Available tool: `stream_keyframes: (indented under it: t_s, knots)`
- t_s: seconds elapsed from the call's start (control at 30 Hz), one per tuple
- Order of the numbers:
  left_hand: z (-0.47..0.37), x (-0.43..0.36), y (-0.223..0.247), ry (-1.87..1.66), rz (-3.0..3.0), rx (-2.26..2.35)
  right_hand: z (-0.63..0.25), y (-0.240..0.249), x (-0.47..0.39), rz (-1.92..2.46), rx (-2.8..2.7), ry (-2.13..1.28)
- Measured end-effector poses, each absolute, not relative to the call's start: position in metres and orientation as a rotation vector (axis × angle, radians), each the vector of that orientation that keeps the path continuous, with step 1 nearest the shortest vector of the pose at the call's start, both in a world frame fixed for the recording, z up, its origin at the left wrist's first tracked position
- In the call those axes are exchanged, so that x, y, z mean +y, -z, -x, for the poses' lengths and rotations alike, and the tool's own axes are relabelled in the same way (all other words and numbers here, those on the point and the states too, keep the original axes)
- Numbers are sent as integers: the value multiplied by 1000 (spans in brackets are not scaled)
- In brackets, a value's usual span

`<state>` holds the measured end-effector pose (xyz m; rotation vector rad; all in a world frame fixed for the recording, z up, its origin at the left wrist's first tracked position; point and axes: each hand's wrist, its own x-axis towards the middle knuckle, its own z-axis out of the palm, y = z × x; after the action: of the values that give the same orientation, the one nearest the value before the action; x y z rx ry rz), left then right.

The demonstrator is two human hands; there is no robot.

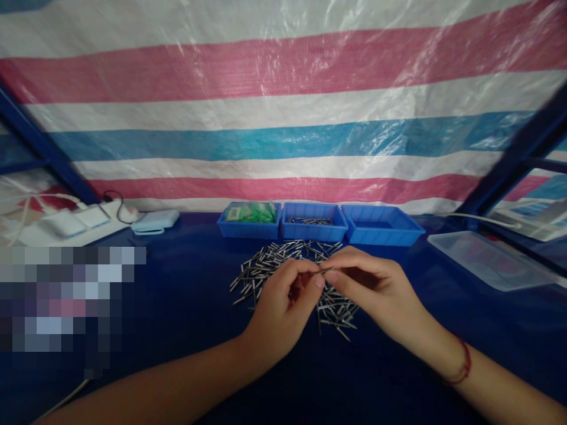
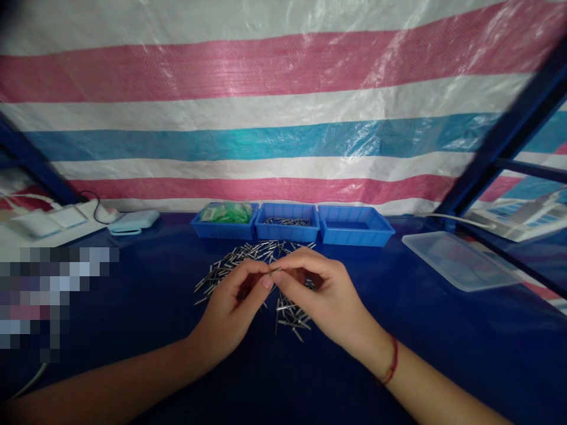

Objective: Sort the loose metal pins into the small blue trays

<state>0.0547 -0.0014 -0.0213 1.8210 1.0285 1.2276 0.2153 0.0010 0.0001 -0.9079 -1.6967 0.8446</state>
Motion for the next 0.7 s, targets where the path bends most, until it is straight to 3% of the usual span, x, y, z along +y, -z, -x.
stream_keyframes:
  t_s: [0.5, 0.7]
  knots:
    - [-54, 2, 22, -1299, -1805, 1087, -214, 7, 5, 920, -1836, -643]
    - [-50, 9, 18, -1380, -1746, 979, -222, -2, 31, 1073, -1866, -199]
